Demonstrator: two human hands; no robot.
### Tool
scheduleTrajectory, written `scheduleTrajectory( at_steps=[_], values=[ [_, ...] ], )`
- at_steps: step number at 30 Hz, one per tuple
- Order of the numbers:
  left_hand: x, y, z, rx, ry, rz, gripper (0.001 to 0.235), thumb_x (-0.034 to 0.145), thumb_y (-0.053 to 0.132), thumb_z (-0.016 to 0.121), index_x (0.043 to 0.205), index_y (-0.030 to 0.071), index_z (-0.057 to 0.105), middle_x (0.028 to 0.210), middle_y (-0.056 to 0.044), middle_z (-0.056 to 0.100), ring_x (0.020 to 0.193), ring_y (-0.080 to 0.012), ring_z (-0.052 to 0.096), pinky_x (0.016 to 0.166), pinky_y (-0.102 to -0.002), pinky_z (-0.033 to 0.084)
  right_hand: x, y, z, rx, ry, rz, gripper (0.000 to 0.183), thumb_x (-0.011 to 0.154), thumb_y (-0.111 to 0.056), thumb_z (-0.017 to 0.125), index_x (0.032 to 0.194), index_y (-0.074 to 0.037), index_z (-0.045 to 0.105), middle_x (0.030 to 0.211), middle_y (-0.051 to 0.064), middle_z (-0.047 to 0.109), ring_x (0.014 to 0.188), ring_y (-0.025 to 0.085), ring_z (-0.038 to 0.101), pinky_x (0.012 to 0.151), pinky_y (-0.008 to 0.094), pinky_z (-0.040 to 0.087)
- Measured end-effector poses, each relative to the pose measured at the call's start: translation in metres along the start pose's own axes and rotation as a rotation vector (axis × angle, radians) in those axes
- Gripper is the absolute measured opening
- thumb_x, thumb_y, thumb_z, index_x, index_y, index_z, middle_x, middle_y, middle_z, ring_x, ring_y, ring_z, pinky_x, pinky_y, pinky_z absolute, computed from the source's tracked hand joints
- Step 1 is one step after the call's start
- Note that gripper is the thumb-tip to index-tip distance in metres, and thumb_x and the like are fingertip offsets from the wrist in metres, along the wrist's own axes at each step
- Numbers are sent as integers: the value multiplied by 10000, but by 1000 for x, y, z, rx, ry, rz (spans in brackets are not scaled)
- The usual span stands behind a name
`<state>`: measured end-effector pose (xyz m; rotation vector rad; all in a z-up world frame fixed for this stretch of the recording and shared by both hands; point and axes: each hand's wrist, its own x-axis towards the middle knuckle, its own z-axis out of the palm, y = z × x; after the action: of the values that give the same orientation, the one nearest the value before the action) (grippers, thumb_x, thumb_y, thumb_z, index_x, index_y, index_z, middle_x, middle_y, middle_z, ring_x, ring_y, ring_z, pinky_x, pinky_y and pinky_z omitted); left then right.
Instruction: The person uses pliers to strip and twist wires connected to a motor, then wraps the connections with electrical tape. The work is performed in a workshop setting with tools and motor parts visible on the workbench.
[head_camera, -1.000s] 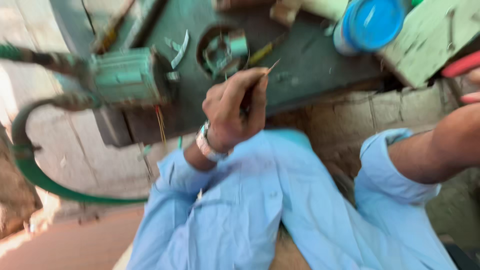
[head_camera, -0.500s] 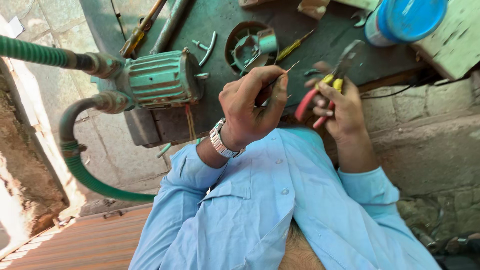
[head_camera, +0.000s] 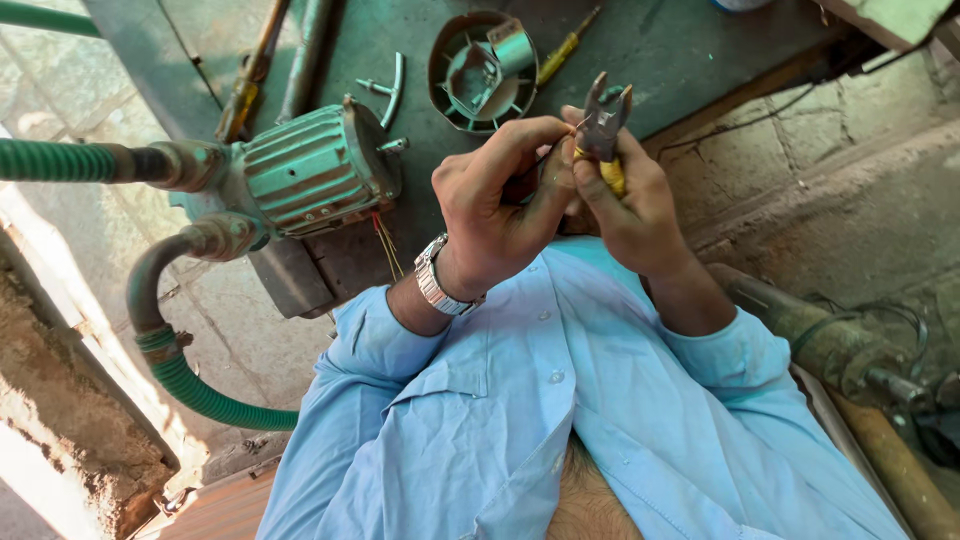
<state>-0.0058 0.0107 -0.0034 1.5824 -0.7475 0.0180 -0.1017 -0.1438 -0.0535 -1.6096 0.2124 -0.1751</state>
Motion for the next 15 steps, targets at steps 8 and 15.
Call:
scheduleTrajectory(
  at_steps=[8, 15],
  values=[
    [-5, 0, 5, 30, -71, -53, 108, 1015, 29, 716, 1116, 51, 686, 782, -17, 642, 574, -39, 585, 560, -202, 482, -13, -10, 7, -118, 5, -97, 456, 1140, -171, 596, 1526, 40, 475, 1308, 119, 678, 1205, 143, 649, 1050, 286, 532],
    [-9, -1, 8, 19, -110, -22, 136, 1010, 47, 717, 1133, 58, 661, 817, -29, 660, 624, -66, 661, 588, -220, 522, -12, -11, 3, -204, 17, -213, 474, 1147, -167, 592, 1545, 46, 448, 1383, 160, 655, 1240, 184, 669, 1050, 318, 561]
  ],
)
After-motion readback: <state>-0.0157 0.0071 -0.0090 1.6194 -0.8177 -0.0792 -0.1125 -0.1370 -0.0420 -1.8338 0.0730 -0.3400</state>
